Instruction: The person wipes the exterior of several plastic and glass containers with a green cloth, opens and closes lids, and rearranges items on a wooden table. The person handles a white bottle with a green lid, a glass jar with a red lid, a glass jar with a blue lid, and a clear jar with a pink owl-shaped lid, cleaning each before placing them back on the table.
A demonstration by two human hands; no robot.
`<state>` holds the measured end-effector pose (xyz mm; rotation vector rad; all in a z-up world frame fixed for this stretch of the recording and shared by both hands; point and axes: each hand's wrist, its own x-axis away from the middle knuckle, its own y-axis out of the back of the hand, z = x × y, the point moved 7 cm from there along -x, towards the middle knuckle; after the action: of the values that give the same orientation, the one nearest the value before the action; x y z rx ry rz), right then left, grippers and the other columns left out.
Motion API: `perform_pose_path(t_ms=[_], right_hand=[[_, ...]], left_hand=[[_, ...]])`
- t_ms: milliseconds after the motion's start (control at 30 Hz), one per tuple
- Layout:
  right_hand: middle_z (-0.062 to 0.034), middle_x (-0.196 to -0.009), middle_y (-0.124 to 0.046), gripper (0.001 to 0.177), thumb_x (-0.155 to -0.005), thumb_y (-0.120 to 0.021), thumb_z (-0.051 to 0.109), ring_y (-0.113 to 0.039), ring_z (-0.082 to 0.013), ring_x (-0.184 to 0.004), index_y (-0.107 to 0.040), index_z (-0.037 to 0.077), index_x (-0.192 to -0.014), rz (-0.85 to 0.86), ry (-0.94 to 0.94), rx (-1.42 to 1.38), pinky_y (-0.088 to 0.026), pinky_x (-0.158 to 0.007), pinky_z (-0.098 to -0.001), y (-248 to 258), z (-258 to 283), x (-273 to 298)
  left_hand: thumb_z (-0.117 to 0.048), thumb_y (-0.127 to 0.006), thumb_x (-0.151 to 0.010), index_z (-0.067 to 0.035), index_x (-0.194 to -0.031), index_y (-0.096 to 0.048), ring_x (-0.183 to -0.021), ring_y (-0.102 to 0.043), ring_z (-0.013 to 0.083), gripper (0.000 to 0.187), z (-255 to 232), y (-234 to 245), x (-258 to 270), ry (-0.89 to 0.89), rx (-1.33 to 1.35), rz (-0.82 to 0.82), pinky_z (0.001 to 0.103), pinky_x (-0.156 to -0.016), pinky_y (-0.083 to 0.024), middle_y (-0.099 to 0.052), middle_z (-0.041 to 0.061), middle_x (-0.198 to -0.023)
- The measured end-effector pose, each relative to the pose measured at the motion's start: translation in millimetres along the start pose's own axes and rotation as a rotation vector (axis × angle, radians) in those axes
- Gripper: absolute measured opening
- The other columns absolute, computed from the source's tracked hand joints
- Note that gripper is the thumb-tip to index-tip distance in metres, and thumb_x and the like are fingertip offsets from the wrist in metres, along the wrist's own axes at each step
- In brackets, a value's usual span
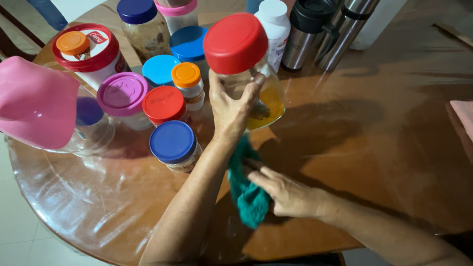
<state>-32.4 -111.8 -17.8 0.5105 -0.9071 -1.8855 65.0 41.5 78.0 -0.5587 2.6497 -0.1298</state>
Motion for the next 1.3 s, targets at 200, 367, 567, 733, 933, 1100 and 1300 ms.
perform_pose_path(t_ms=[200,367,567,733,933,1100,1300], right_hand=[[-0.0129,-0.146,-0.063,0.072,-0.074,-0.091,0.023,-0.064,-0.0317,-0.133,-0.062,0.008,-0.139,-0.192,0.175,-0.2,-0.052,-0.113,-0.0447,121.4,28.5,20.1],[-0.0164,-0.145,-0.056,0.056,-0.095,-0.081,0.032,-0.06,-0.0291,-0.132,-0.06,0.007,-0.14,-0.924,0.131,0.121,-0.055,-0.109,-0.0435,206.3,30.5,23.5],[-0.0245,-0.132,-0.057,0.078,-0.085,-0.089,0.053,-0.058,-0.04,-0.12,-0.065,0.002,-0.138,-0.937,-0.08,0.679,-0.053,-0.098,-0.0506,192.9,35.5,-34.1],[-0.0177,-0.12,-0.06,0.06,-0.081,-0.09,0.036,-0.058,-0.0369,-0.109,-0.071,0.005,-0.128,-0.981,-0.094,0.682,-0.053,-0.09,-0.0497,191.5,39.1,-53.9],[-0.0138,-0.125,-0.065,0.055,-0.075,-0.091,0.032,-0.06,-0.0334,-0.114,-0.076,0.011,-0.124,-0.838,0.109,0.569,-0.054,-0.1,-0.0465,202.3,25.1,-75.2],[-0.0103,-0.135,-0.065,0.055,-0.071,-0.087,0.026,-0.059,-0.0277,-0.129,-0.075,0.009,-0.122,-0.395,0.374,0.246,-0.049,-0.111,-0.0447,221.7,27.5,-73.9],[-0.0047,-0.113,-0.075,0.029,-0.084,-0.079,0.015,-0.068,-0.0244,-0.105,-0.081,0.014,-0.113,0.148,0.222,0.093,-0.054,-0.09,-0.0407,236.3,45.4,-64.4]], left_hand=[[-0.03,-0.09,-0.077,-0.001,-0.143,-0.047,-0.125,-0.06,0.0333,0.084,-12.4,-9.2,6.7,-0.371,-0.369,0.002,0.045,-0.107,-0.051,-0.06,0.019,-0.132],[-0.039,-0.092,-0.07,0.002,-0.143,-0.044,-0.117,-0.057,0.0391,0.096,3.5,-30.7,22.8,-0.398,-0.487,0.035,0.05,-0.103,-0.047,-0.058,0.02,-0.125],[-0.032,-0.09,-0.07,0.001,-0.141,-0.045,-0.121,-0.056,0.0417,0.09,4.8,-46.3,38.8,-0.548,-0.556,0.036,0.05,-0.106,-0.046,-0.058,0.021,-0.131],[-0.024,-0.085,-0.077,0.003,-0.144,-0.045,-0.12,-0.06,0.0404,0.082,19.9,-40.4,28.3,-0.422,-0.458,0.093,0.046,-0.102,-0.051,-0.06,0.021,-0.128],[-0.024,-0.087,-0.071,0.001,-0.138,-0.049,-0.119,-0.065,0.038,0.081,31.8,-31.0,1.8,-0.307,-0.359,0.235,0.044,-0.103,-0.053,-0.065,0.02,-0.127],[-0.029,-0.092,-0.067,-0.001,-0.14,-0.049,-0.125,-0.067,0.0297,0.089,42.7,-30.5,-6.3,-0.111,-0.17,0.432,0.04,-0.109,-0.053,-0.068,0.017,-0.131],[-0.028,-0.095,-0.068,0.0,-0.148,-0.044,-0.133,-0.06,0.028,0.099,43.6,-38.0,-0.8,-0.14,-0.056,0.448,0.041,-0.115,-0.048,-0.062,0.017,-0.139]])
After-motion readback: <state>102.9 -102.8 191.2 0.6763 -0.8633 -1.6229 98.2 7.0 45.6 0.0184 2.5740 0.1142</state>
